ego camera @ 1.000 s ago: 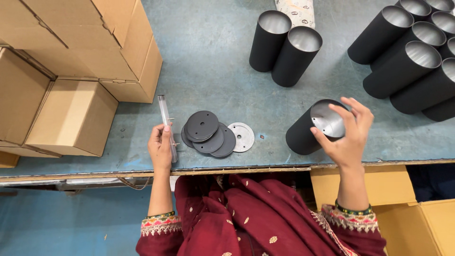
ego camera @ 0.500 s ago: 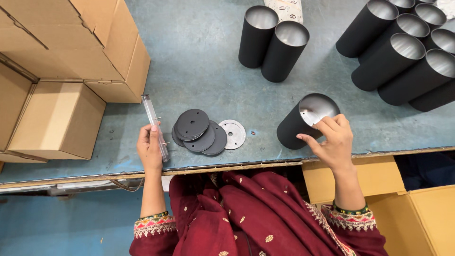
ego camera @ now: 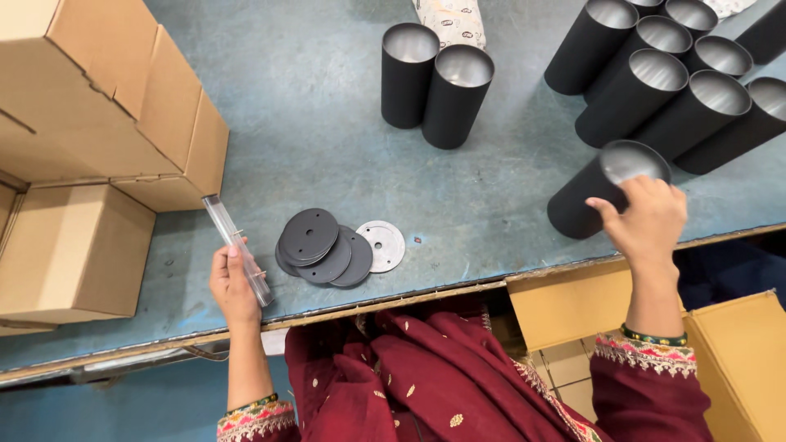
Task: The person unpacks a plastic rod from a cardboard box, then repeatedly picks up black cylindrical containers, inserts the rod into each, and places them back on the table. The person also handles circular metal bases and cardboard boxes during the process.
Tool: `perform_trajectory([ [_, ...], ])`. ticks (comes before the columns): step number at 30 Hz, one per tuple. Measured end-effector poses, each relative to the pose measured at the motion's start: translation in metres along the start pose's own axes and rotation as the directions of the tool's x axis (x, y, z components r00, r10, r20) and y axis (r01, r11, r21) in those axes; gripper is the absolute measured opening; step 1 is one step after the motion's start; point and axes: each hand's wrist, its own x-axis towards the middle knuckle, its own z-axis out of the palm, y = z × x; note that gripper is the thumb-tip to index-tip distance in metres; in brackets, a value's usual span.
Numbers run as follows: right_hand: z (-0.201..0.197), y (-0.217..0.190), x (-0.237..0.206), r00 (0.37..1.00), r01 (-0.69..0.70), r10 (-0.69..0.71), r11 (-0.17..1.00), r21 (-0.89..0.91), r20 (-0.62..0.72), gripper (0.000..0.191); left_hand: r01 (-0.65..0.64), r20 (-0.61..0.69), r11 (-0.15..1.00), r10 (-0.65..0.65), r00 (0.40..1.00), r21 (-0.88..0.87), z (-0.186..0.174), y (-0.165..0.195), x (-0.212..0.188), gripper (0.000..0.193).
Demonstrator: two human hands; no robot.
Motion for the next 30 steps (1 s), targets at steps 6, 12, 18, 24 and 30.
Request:
perform_trajectory([
  [6, 0.021, 0.01, -0.004, 0.994, 0.045, -0.05, 0.997, -0.059, -0.094, 0.039, -0.027, 0.002, 0.998, 0.027, 1.0, 0.06, 0.001, 0.001, -0.001, 0.029],
  [12, 0.048, 0.021, 0.022, 0.993, 0.025, -0.011, 0.992, 0.126, -0.117, 0.036, -0.033, -0.016, 0.996, 0.034, 0.999, 0.089, 0.001, 0.001, -0.001, 0.029],
  [18, 0.075, 0.033, 0.049, 0.99, 0.006, 0.008, 0.995, 0.098, -0.143, 0.034, -0.044, -0.016, 0.995, 0.046, 0.999, 0.095, 0.002, 0.001, -0.003, 0.029],
  [24, 0.084, 0.039, 0.055, 0.989, -0.021, 0.038, 0.992, 0.121, -0.145, 0.033, -0.049, -0.019, 0.992, 0.051, 0.998, 0.12, 0.003, 0.004, -0.004, 0.029],
  [30, 0.082, 0.053, 0.057, 0.993, 0.064, -0.036, 0.964, 0.26, -0.112, 0.037, -0.061, -0.005, 0.99, 0.062, 0.998, 0.126, 0.002, 0.002, -0.003, 0.028],
])
